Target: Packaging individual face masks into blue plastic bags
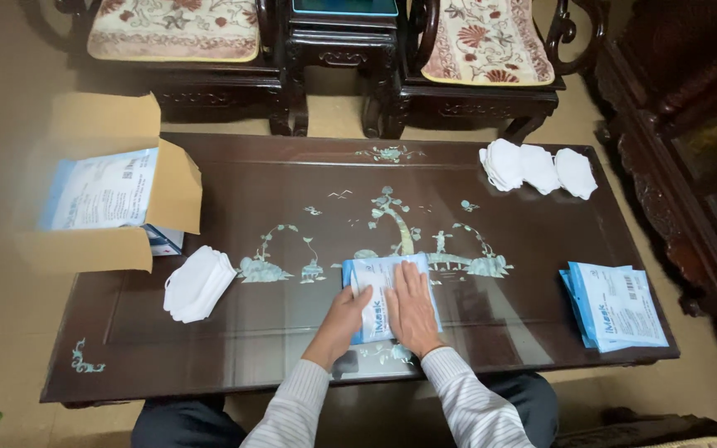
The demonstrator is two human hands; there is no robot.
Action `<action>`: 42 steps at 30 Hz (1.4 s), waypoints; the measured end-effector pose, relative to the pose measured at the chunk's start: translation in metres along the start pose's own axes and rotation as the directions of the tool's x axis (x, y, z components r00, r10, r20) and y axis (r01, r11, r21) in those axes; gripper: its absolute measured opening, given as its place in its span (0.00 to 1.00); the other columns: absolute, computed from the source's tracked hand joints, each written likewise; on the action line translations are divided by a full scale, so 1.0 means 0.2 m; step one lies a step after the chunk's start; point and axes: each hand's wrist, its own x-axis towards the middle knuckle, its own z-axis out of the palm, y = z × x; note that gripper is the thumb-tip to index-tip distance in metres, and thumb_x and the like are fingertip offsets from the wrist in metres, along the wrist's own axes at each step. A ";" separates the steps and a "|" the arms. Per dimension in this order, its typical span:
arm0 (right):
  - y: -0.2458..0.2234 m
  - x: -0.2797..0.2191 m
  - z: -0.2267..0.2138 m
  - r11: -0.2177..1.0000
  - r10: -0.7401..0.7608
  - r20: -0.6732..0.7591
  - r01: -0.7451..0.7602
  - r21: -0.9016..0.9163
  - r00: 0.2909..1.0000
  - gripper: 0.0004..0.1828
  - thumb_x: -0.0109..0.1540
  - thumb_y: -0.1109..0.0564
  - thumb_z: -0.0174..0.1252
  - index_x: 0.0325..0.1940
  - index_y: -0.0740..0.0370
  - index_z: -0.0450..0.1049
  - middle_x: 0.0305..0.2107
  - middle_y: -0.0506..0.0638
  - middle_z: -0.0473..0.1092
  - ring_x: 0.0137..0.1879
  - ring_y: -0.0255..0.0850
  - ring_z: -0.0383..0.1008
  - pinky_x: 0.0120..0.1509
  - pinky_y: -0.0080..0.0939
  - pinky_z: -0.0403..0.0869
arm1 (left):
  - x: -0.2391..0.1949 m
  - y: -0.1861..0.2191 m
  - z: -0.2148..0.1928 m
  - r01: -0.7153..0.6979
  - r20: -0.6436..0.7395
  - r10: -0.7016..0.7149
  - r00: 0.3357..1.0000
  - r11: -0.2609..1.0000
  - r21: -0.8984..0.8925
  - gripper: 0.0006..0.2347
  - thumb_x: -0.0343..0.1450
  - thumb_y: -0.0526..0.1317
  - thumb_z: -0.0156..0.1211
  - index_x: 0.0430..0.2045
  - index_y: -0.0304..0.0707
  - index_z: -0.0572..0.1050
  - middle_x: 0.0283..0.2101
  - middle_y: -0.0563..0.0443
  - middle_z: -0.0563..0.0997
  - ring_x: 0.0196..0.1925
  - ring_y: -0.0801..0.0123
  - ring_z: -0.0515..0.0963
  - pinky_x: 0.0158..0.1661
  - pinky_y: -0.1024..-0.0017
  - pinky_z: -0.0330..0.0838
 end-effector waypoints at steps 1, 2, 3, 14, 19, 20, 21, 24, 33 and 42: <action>0.00 0.00 -0.01 1.000 0.000 0.018 0.000 0.020 1.000 0.30 0.73 0.50 0.41 0.75 0.73 0.55 0.70 0.72 0.55 0.77 0.65 0.51 0.81 0.62 0.45 | 0.06 -0.05 0.02 -0.042 -0.017 0.044 0.999 0.994 0.101 0.23 0.72 0.52 0.64 0.53 0.30 0.76 0.49 0.45 0.79 0.51 0.63 0.75 0.51 0.55 0.74; 0.02 0.00 0.01 1.000 0.002 0.018 -0.002 0.018 1.000 0.30 0.73 0.50 0.41 0.75 0.73 0.55 0.70 0.72 0.55 0.77 0.65 0.51 0.81 0.62 0.45 | 0.13 -0.13 0.01 -0.041 -0.015 0.043 0.999 0.994 0.101 0.23 0.72 0.52 0.64 0.53 0.30 0.76 0.49 0.45 0.79 0.51 0.63 0.75 0.51 0.55 0.74; 0.04 0.00 0.03 1.000 -0.002 0.014 0.002 0.007 1.000 0.31 0.73 0.49 0.40 0.76 0.71 0.54 0.71 0.71 0.54 0.78 0.63 0.50 0.81 0.61 0.44 | 0.20 -0.20 -0.01 -0.081 -0.059 0.093 0.994 0.981 0.174 0.22 0.70 0.51 0.67 0.49 0.30 0.77 0.45 0.42 0.81 0.48 0.62 0.77 0.47 0.57 0.74; 0.05 -0.03 0.05 0.998 -0.039 -0.020 0.038 -0.047 0.999 0.31 0.73 0.47 0.41 0.76 0.68 0.56 0.73 0.68 0.53 0.80 0.60 0.48 0.83 0.57 0.43 | 0.31 -0.37 -0.02 -0.090 -0.292 0.164 0.942 0.964 0.250 0.15 0.62 0.45 0.75 0.34 0.36 0.82 0.27 0.48 0.83 0.32 0.65 0.82 0.33 0.65 0.73; 0.06 -0.02 0.07 0.998 -0.042 -0.026 0.040 -0.045 0.999 0.31 0.73 0.46 0.40 0.76 0.66 0.58 0.73 0.67 0.52 0.80 0.60 0.47 0.83 0.57 0.42 | 0.42 -0.44 -0.03 -0.091 -0.228 0.114 0.967 0.990 0.107 0.13 0.66 0.39 0.70 0.39 0.29 0.82 0.28 0.48 0.82 0.31 0.69 0.77 0.33 0.71 0.71; 0.05 -0.02 0.07 0.998 -0.041 -0.028 0.040 -0.045 0.999 0.31 0.73 0.46 0.40 0.76 0.66 0.58 0.73 0.67 0.52 0.80 0.60 0.47 0.83 0.57 0.42 | 0.39 -0.39 -0.03 -0.093 -0.227 0.116 0.967 0.990 0.109 0.13 0.66 0.39 0.70 0.39 0.29 0.82 0.28 0.48 0.82 0.31 0.69 0.77 0.33 0.71 0.71; 0.05 -0.02 0.06 0.998 -0.047 -0.034 0.045 -0.050 0.998 0.30 0.73 0.47 0.41 0.76 0.65 0.58 0.73 0.67 0.52 0.80 0.60 0.47 0.83 0.57 0.42 | 0.34 -0.35 -0.02 -0.085 -0.226 0.110 0.968 0.989 0.119 0.12 0.66 0.39 0.71 0.38 0.30 0.83 0.28 0.47 0.83 0.30 0.69 0.79 0.31 0.71 0.72; 0.04 -0.01 0.05 0.996 -0.061 -0.043 0.058 -0.065 0.997 0.30 0.72 0.47 0.42 0.75 0.64 0.59 0.73 0.67 0.51 0.80 0.60 0.47 0.83 0.57 0.43 | 0.46 -0.48 -0.07 -0.107 -0.225 0.143 0.964 0.980 0.165 0.11 0.66 0.40 0.72 0.36 0.32 0.85 0.27 0.46 0.84 0.29 0.68 0.81 0.30 0.70 0.72; 0.01 -0.01 0.03 0.993 -0.091 -0.047 0.087 -0.083 0.995 0.29 0.72 0.47 0.43 0.74 0.64 0.62 0.72 0.69 0.53 0.79 0.61 0.49 0.82 0.59 0.45 | 0.42 -0.44 -0.08 -0.156 -0.206 0.212 0.955 0.954 0.258 0.11 0.70 0.41 0.65 0.38 0.29 0.82 0.29 0.45 0.83 0.33 0.68 0.79 0.34 0.67 0.72; 0.02 -0.02 0.05 0.993 -0.047 0.032 0.050 -0.107 0.998 0.29 0.73 0.44 0.40 0.75 0.61 0.61 0.73 0.68 0.52 0.80 0.59 0.47 0.83 0.58 0.42 | 0.46 -0.44 -0.12 -0.148 -0.154 0.229 0.961 0.898 0.414 0.10 0.70 0.43 0.64 0.22 0.36 0.76 0.20 0.53 0.70 0.24 0.69 0.69 0.28 0.68 0.62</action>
